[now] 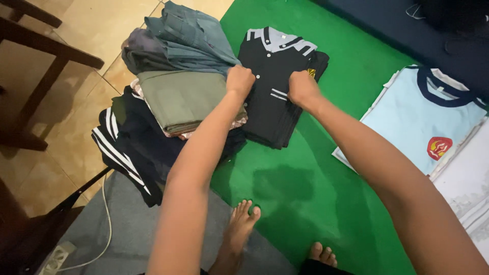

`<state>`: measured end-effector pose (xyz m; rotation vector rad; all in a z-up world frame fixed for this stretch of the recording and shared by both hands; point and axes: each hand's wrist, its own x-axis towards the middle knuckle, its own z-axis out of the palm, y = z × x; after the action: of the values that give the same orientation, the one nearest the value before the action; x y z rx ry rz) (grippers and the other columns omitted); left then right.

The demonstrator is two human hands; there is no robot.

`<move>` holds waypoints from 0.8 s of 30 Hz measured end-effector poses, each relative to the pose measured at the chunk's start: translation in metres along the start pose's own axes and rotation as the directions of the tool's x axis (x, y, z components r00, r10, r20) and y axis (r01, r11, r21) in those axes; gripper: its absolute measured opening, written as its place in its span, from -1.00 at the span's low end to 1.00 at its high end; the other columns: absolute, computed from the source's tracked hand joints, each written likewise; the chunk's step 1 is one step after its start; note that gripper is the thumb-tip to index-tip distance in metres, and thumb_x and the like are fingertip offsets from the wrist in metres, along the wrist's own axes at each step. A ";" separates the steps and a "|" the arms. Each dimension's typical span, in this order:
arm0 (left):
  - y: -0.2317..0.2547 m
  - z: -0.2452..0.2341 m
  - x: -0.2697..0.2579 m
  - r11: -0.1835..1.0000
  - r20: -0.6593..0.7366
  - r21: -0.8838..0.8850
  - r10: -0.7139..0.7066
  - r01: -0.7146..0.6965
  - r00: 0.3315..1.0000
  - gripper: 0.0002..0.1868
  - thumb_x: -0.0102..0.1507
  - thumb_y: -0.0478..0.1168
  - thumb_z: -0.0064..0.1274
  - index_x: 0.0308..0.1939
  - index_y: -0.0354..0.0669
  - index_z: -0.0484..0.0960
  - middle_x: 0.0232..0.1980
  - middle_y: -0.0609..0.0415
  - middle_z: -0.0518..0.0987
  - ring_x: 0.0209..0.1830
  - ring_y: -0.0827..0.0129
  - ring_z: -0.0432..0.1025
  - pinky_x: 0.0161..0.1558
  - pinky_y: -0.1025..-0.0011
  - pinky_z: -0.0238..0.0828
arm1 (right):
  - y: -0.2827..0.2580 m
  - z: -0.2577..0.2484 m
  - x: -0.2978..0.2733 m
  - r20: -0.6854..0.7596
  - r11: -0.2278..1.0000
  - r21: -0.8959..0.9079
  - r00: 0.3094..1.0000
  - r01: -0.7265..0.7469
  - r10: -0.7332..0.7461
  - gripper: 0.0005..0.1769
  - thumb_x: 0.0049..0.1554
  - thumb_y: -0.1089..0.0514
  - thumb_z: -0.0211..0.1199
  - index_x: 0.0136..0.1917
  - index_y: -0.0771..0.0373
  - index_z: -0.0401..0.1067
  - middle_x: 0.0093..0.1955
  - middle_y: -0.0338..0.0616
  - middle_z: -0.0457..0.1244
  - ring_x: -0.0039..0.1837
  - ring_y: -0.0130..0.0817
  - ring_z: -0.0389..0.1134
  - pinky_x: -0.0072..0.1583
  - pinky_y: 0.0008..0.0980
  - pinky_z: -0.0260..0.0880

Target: The recorder is organizing, folding, and rearranging clothes on a floor mat and placing some inside a wooden wardrobe.

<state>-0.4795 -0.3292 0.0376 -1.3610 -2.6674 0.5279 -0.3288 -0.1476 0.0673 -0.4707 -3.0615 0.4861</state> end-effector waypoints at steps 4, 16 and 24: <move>-0.010 0.047 0.023 0.996 0.011 -0.085 0.042 -0.041 0.999 -0.81 0.22 -0.29 0.10 -0.27 0.01 0.83 -0.20 0.08 0.74 -0.14 0.14 0.64 -0.28 0.19 0.58 | -0.023 -0.015 -0.003 0.058 0.995 -0.091 0.998 -0.032 0.037 -0.81 0.02 0.32 0.22 -0.14 0.44 0.60 -0.12 0.37 0.38 -0.01 0.23 0.47 0.05 0.01 0.52; -0.011 0.029 0.009 0.964 0.320 -0.206 -0.098 0.170 0.942 -0.73 0.30 -0.25 0.03 0.02 -0.05 0.75 0.15 0.01 0.66 0.16 0.06 0.54 0.12 0.10 0.45 | -0.055 -0.010 -0.020 0.025 0.984 0.017 0.984 -0.178 0.177 -0.74 0.04 0.34 0.24 0.03 0.47 0.48 -0.03 0.38 0.36 0.05 0.28 0.45 0.10 0.04 0.49; 0.002 0.096 0.029 0.911 0.383 -0.176 -0.285 0.373 0.878 -0.45 0.37 -0.09 -0.09 0.41 -0.25 0.35 0.20 -0.06 0.63 0.24 0.04 0.45 0.18 0.09 0.31 | -0.051 0.004 -0.031 -0.144 0.931 0.283 0.949 -0.231 0.279 -0.62 -0.04 0.37 0.27 0.07 0.49 0.35 0.00 0.45 0.25 0.05 0.39 0.36 0.11 0.10 0.39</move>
<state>-0.5183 -0.3295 -0.0546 -0.8776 -3.2622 0.4449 -0.3139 -0.2039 0.0801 -0.8546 -2.7176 0.7958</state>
